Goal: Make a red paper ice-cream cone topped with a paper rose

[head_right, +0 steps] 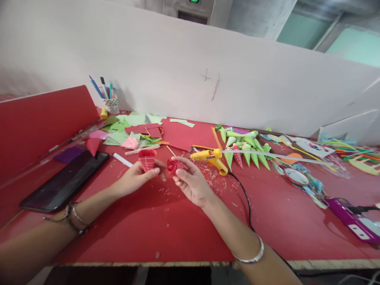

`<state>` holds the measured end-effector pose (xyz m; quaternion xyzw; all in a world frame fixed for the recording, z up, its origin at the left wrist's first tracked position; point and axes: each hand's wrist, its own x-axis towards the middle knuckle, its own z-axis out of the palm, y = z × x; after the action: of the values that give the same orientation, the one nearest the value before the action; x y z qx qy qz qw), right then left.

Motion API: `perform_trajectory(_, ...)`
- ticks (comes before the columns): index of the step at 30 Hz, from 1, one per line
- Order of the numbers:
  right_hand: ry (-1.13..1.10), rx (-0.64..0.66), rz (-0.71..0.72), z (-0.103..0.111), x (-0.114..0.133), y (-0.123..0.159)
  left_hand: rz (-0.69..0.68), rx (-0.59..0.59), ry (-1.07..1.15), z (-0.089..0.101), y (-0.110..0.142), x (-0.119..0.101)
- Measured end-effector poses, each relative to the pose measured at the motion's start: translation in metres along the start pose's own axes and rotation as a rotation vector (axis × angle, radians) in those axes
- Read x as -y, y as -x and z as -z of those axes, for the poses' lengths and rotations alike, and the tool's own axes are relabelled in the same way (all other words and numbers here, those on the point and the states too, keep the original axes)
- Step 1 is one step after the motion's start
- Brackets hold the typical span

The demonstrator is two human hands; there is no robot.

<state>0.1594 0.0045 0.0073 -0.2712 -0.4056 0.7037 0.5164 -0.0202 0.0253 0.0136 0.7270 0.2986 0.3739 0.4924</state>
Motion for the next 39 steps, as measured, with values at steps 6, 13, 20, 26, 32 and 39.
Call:
perform_trajectory(6, -0.007, 0.02, -0.008, 0.0014, 0.0002, 0.001, -0.011, -0.014, -0.07, -0.0042, 0.0009, 0.0037)
perform_trajectory(13, 0.05, 0.012, 0.009, 0.0013, 0.0024, 0.0012, -0.082, -0.065, -0.277, -0.0052, 0.0013, 0.0026)
perform_trajectory(20, 0.094, -0.003, 0.046, 0.0013, 0.0075, 0.0016, -0.123, -0.071, -0.431, -0.004, 0.0007, 0.0012)
perform_trajectory(26, 0.056, -0.028, 0.068, 0.001, 0.0076, 0.0021, -0.12, -0.055, -0.602, -0.004, 0.0006, 0.0041)
perform_trajectory(32, 0.112, -0.067, 0.107, -0.0013, 0.0068, 0.0016, -0.154, -0.046, -0.662, -0.0063, 0.001, 0.0064)
perform_trajectory(39, 0.282, -0.107, 0.233, 0.001, 0.0014, -0.0004, -0.158, -0.021, -0.701, -0.0073, 0.0005, 0.0083)
